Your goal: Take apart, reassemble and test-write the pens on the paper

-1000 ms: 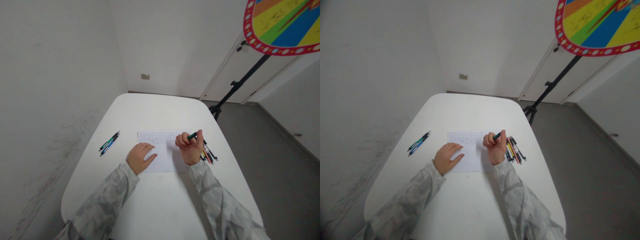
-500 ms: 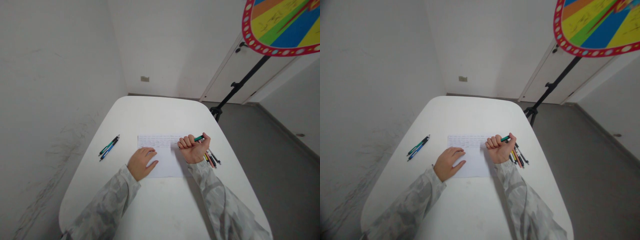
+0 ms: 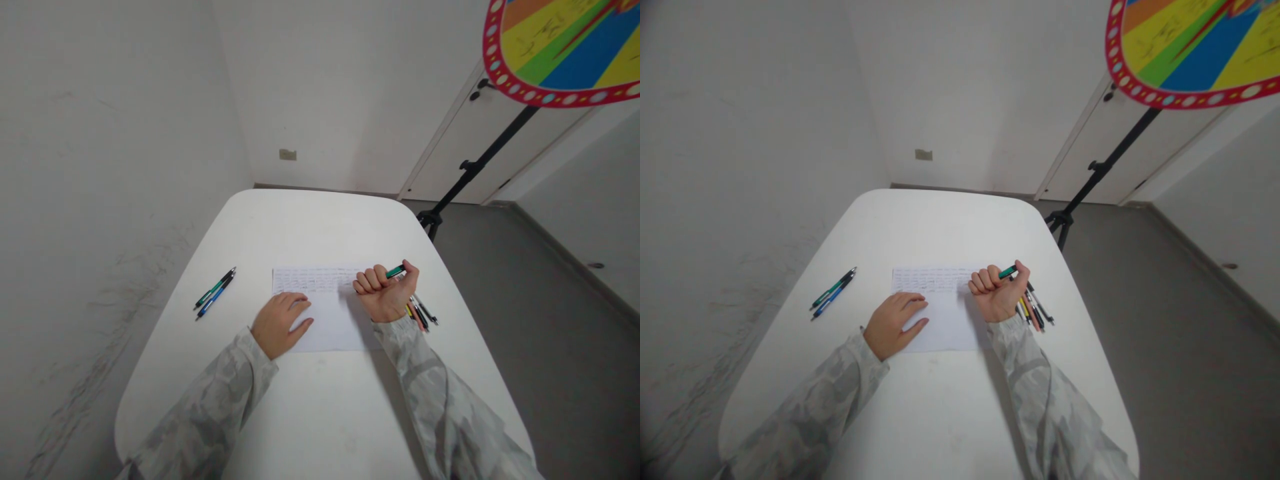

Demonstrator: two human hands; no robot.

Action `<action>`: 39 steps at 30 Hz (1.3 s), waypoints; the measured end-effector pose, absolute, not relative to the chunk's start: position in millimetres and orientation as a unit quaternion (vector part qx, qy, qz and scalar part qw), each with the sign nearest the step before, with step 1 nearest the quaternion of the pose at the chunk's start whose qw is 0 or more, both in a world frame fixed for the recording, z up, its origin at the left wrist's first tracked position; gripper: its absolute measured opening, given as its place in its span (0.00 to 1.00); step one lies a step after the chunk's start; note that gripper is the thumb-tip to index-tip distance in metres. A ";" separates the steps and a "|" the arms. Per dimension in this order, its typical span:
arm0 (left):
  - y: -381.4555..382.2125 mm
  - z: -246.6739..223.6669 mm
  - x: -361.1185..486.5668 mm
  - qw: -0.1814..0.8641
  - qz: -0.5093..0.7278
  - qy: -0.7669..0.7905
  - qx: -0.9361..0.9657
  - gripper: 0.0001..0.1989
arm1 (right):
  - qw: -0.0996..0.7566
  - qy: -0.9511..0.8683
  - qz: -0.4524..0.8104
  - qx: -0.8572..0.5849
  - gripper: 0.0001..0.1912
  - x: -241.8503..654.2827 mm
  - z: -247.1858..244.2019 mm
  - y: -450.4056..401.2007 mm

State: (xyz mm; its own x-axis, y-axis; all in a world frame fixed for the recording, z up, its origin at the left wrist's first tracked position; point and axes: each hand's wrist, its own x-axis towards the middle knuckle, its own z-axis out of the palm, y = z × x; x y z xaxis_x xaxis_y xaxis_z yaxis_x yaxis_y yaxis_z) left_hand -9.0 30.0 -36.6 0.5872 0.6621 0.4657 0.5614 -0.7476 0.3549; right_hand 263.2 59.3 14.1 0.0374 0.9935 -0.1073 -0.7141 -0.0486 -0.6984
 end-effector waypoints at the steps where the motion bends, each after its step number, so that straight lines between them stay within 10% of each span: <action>1: 29.9 -36.4 -9.0 0.085 0.297 0.345 0.887 0.13 | 0.648 -0.233 0.654 -0.313 0.39 263.0 14.2 59.5; 24: 29.6 -37.8 -10.3 0.093 0.263 0.344 0.897 0.23 | 0.549 -0.492 0.440 -0.513 0.29 249.5 -30.2 44.4; 32: 28.9 -38.3 -11.1 0.093 0.266 0.348 0.894 0.23 | 0.517 -0.538 0.347 -0.568 0.04 260.4 -41.5 45.5; 39: 28.5 -37.3 -10.4 0.102 0.260 0.351 0.894 0.23 | 0.542 -0.522 0.324 -0.573 0.16 258.8 -44.4 47.5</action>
